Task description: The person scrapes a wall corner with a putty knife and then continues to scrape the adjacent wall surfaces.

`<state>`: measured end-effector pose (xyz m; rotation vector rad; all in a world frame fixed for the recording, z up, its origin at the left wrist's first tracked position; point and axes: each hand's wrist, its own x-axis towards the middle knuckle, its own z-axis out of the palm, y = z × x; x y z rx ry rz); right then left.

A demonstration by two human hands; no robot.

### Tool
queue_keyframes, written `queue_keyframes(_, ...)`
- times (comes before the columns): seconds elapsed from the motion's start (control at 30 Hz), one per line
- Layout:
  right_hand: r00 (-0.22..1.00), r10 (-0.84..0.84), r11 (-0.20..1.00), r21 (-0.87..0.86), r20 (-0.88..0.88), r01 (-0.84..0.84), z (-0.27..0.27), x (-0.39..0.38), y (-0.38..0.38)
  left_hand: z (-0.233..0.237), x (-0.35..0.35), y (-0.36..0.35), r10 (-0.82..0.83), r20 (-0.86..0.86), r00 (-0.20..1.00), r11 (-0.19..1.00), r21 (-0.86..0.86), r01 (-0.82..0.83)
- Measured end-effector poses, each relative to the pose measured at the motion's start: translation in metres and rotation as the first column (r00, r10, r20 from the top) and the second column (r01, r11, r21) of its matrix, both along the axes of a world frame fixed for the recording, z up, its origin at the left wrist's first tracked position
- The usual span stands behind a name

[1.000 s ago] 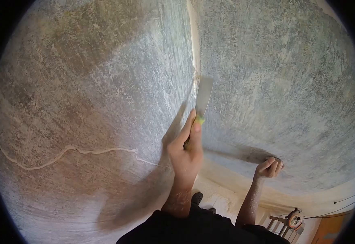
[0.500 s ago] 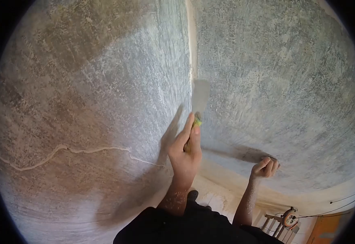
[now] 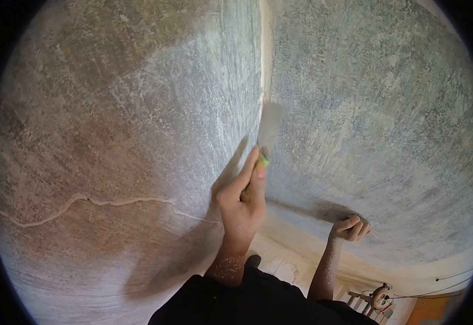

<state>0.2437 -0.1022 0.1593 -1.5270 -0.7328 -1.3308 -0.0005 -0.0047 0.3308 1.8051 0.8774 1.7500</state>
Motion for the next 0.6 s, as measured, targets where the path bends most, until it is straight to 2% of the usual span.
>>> queue_keyframes(0.03,1.000,-0.005,1.000,0.018,0.021,0.005,0.000,0.001,0.000,0.002,0.001,0.001,0.007,-0.023,1.000,0.998,0.062,-0.006)
queue_keyframes(0.17,0.998,0.017,0.998,0.052,0.055,-0.019,0.008,0.000,0.007,0.010,-0.005,0.000,-0.009,-0.014,1.000,0.998,-0.067,0.008)
queue_keyframes(0.27,0.969,0.199,0.978,0.028,0.147,-0.205,0.011,-0.007,0.010,0.000,-0.003,-0.001,-0.023,-0.019,1.000,0.994,-0.104,0.021)
queue_keyframes(0.33,0.904,0.371,0.923,0.019,0.212,-0.383,0.019,-0.014,0.024,0.000,0.001,0.005,0.010,0.019,1.000,0.999,-0.046,-0.009)
queue_keyframes(0.37,0.860,0.456,0.883,0.002,0.231,-0.469,0.021,-0.023,0.027,0.001,0.002,0.004,0.004,0.022,1.000,0.998,-0.069,-0.003)
queue_keyframes(0.4,0.846,0.500,0.862,-0.017,0.186,-0.506,0.023,-0.031,0.031,0.002,0.002,0.000,0.001,0.023,1.000,0.995,-0.096,0.002)
queue_keyframes(0.5,0.909,0.373,0.927,-0.058,0.185,-0.369,0.015,-0.031,0.041,-0.003,0.000,-0.005,0.000,-0.003,1.000,0.996,-0.089,0.000)
queue_keyframes(0.6,0.907,0.364,0.929,-0.018,0.211,-0.368,0.011,-0.024,0.050,0.014,0.001,0.000,0.016,-0.030,0.999,0.996,-0.089,-0.018)
